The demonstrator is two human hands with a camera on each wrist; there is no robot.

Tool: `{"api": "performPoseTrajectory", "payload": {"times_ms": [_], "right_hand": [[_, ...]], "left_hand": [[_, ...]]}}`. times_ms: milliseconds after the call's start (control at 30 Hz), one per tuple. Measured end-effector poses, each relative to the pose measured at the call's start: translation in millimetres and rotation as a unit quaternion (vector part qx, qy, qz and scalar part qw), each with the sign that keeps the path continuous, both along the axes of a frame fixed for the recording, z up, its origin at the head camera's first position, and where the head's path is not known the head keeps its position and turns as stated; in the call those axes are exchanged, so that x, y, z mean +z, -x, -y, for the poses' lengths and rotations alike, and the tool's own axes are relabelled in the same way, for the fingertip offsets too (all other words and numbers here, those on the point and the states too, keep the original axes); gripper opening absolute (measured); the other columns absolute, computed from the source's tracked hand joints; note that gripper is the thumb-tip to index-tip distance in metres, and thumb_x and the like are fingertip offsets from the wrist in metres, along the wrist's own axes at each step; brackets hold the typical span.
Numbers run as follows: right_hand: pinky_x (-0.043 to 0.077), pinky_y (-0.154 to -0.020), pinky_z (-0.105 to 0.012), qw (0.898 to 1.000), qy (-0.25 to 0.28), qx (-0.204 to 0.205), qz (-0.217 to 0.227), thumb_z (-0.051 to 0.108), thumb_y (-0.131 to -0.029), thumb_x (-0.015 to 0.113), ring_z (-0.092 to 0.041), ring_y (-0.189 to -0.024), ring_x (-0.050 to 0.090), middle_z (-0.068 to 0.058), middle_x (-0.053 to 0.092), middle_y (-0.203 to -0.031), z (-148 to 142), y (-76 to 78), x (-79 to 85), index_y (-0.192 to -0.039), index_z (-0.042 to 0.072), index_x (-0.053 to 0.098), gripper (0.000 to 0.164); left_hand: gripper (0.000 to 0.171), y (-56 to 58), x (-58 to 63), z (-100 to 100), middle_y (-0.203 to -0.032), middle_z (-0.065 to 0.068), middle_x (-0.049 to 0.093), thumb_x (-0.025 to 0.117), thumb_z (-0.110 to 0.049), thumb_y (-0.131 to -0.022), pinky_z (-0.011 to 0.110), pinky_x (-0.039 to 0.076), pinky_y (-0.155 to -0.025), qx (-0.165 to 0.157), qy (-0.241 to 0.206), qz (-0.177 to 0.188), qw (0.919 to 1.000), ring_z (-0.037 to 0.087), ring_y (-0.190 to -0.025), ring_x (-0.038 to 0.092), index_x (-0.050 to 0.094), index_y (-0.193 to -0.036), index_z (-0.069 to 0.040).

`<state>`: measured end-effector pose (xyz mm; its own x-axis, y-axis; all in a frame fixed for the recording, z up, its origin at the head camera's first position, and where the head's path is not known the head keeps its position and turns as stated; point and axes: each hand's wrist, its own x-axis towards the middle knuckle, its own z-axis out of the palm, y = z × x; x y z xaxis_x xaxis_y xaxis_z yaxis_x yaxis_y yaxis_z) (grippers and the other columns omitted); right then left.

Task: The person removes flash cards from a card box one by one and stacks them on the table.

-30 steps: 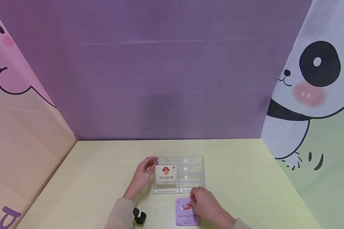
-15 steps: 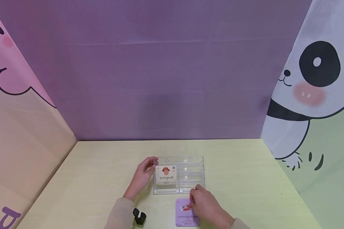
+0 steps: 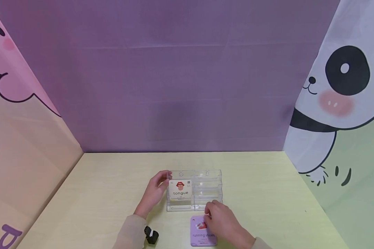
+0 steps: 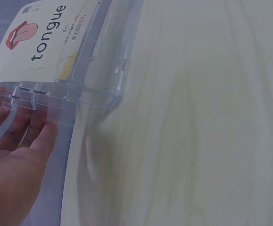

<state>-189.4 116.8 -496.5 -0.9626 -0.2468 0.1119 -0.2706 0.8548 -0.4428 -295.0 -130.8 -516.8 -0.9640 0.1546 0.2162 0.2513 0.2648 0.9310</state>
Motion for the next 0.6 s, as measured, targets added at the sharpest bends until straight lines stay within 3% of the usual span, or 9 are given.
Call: {"api": "performPoseTrajectory", "payload": {"times_ms": [267,600], "right_hand": [[0.040,-0.055,-0.022,0.998,0.042,-0.003,-0.043,0.006,-0.087,0.074,-0.007,-0.062,0.044,0.009,0.048,-0.069,3.0,6.5,9.4,-0.078,0.014,0.061,0.017],[0.043,-0.055,-0.021,0.997,0.064,-0.011,-0.044,0.009,-0.088,0.076,-0.007,-0.063,0.048,0.009,0.052,-0.072,6.8,12.4,20.1,-0.080,0.014,0.063,0.016]], "left_hand": [[0.031,0.0,0.3,-0.1,-0.129,0.018,0.063,0.054,0.005,-0.100,0.054,0.041,-0.112,-0.002,0.004,-0.008,1.0000,0.037,-0.123,0.059,0.060,-0.130,0.000],[0.031,-0.4,1.8,-0.8,-0.130,0.017,0.063,0.055,0.004,-0.101,0.053,0.040,-0.113,0.002,-0.002,0.005,1.0000,0.036,-0.124,0.058,0.060,-0.130,-0.001]]}}
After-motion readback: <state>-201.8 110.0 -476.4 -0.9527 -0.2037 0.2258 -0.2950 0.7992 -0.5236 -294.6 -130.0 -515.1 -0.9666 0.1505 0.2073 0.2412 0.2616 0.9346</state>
